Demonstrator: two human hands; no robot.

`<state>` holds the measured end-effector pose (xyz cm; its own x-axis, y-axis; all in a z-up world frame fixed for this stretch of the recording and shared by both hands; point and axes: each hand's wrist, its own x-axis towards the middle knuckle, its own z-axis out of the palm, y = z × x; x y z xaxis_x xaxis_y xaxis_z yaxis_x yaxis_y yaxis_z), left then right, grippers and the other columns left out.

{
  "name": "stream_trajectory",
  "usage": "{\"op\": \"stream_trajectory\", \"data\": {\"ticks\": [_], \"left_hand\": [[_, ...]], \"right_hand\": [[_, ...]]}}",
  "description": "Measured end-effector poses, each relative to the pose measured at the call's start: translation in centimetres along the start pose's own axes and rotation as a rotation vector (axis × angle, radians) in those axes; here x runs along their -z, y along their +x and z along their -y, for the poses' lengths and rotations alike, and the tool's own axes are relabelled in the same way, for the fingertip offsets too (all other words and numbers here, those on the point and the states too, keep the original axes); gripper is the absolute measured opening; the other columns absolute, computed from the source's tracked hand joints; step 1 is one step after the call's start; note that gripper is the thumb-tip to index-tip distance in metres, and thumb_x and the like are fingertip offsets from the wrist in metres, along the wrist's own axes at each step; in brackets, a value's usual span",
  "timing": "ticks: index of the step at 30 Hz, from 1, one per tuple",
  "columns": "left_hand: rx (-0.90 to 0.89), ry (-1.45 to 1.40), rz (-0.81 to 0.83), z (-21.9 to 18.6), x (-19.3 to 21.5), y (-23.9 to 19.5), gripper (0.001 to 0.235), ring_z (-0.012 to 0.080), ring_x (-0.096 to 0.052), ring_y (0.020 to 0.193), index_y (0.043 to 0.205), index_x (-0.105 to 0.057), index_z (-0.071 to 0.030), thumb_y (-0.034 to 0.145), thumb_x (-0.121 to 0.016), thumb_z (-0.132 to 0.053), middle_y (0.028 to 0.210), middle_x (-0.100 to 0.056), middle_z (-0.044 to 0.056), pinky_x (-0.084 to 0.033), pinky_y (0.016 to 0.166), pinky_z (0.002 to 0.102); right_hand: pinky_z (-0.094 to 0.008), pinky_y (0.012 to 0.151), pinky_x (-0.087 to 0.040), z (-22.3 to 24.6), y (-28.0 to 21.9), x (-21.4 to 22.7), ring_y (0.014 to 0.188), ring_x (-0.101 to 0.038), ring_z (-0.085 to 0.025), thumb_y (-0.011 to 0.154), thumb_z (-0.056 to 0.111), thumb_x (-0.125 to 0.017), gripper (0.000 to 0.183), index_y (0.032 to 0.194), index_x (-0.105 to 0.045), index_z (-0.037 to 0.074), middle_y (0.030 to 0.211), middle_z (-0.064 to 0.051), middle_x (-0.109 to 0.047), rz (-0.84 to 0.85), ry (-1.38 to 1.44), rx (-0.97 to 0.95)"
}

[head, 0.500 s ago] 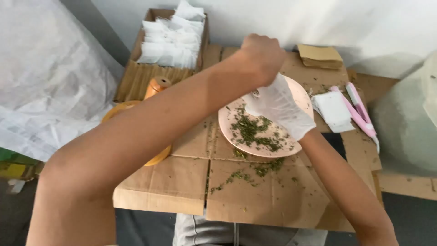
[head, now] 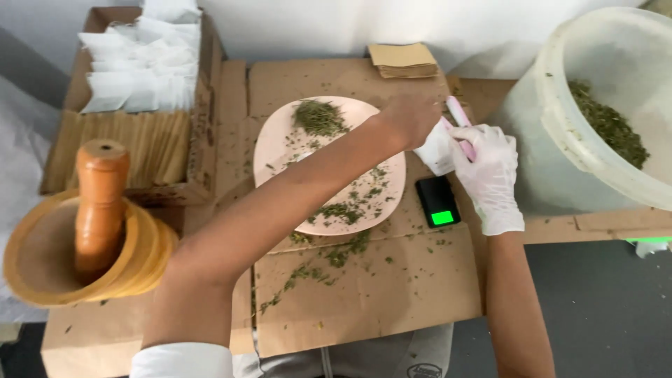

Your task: The person scoops dried green herbs from a pink plate into small white tea bags using a white plastic spoon. They weigh the filled tea bag on a digital scale, then place it into a cardboard box. The person repeats this process for another tea bag.

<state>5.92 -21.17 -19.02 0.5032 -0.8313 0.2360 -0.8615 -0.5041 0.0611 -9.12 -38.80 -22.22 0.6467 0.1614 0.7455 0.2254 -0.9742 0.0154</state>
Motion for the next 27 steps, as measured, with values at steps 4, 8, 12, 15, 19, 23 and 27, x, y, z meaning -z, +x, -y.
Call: {"op": "stream_trajectory", "data": {"ticks": [4,8,12,15,19,23,27], "left_hand": [[-0.057,-0.123,0.068,-0.5,1.4,-1.7,0.011,0.0388,-0.079,0.082,0.094,-0.083,-0.001,0.091,-0.072,0.000,0.089,-0.078,0.020,-0.064,0.065,0.057],[-0.074,-0.051,0.117,-0.4,1.2,-2.7,0.015,0.0338,-0.076,0.081,0.105,-0.080,-0.002,0.092,-0.073,-0.003,0.104,-0.077,0.019,-0.063,0.068,0.051],[-0.076,-0.093,0.147,-0.3,2.7,-3.7,0.022,0.0324,-0.076,0.084,0.115,-0.077,0.002,0.094,-0.070,0.000,0.109,-0.075,0.019,-0.064,0.071,0.050],[-0.073,-0.121,0.121,0.3,2.0,-4.1,0.020,0.0307,-0.075,0.079,0.114,-0.075,0.004,0.097,-0.065,0.002,0.104,-0.075,0.019,-0.063,0.069,0.046],[-0.060,-0.160,0.192,1.4,0.8,-3.4,0.038,0.0311,-0.077,0.080,0.138,-0.067,0.004,0.101,-0.061,-0.002,0.110,-0.075,0.021,-0.063,0.066,0.043],[-0.024,-0.235,0.215,1.5,1.2,-3.6,0.046,0.0297,-0.077,0.080,0.150,-0.059,0.005,0.104,-0.055,0.000,0.113,-0.075,0.024,-0.064,0.066,0.042],[-0.016,-0.250,0.228,1.4,1.6,-4.0,0.050,0.0284,-0.077,0.078,0.156,-0.053,0.005,0.106,-0.054,0.000,0.114,-0.075,0.026,-0.064,0.065,0.039]], "right_hand": [[-0.040,0.082,-0.053,1.4,0.3,1.4,0.099,-0.071,-0.021,0.100,0.042,-0.089,0.016,0.107,-0.077,0.032,0.103,0.007,-0.072,0.002,-0.065,0.027],[-0.045,0.088,-0.051,1.1,-1.2,-0.9,0.113,-0.069,-0.027,0.083,0.057,-0.085,0.047,0.122,-0.079,0.031,0.118,0.004,-0.071,0.284,-0.078,-0.091],[-0.044,0.094,-0.048,0.9,-1.5,-1.8,0.116,-0.066,-0.026,0.084,0.048,-0.086,0.041,0.122,-0.078,0.033,0.117,0.006,-0.068,0.308,-0.025,-0.133],[-0.041,0.094,-0.045,1.0,-1.3,-1.4,0.114,-0.066,-0.022,0.097,0.047,-0.080,0.024,0.118,-0.077,0.035,0.114,0.008,-0.067,0.280,-0.040,-0.117],[-0.041,0.093,-0.047,1.4,-0.8,-0.5,0.106,-0.071,-0.022,0.101,0.037,-0.079,0.014,0.113,-0.079,0.030,0.103,0.005,-0.070,0.171,-0.057,-0.071],[-0.036,0.090,-0.050,0.5,-1.2,-0.5,0.101,-0.074,-0.016,0.102,0.025,-0.077,0.020,0.121,-0.079,0.031,0.106,0.010,-0.078,0.064,0.013,-0.097],[-0.032,0.093,-0.049,1.3,-0.2,0.8,0.106,-0.074,-0.010,0.103,0.026,-0.081,0.019,0.119,-0.079,0.035,0.116,0.018,-0.080,0.005,0.074,-0.177]]}}
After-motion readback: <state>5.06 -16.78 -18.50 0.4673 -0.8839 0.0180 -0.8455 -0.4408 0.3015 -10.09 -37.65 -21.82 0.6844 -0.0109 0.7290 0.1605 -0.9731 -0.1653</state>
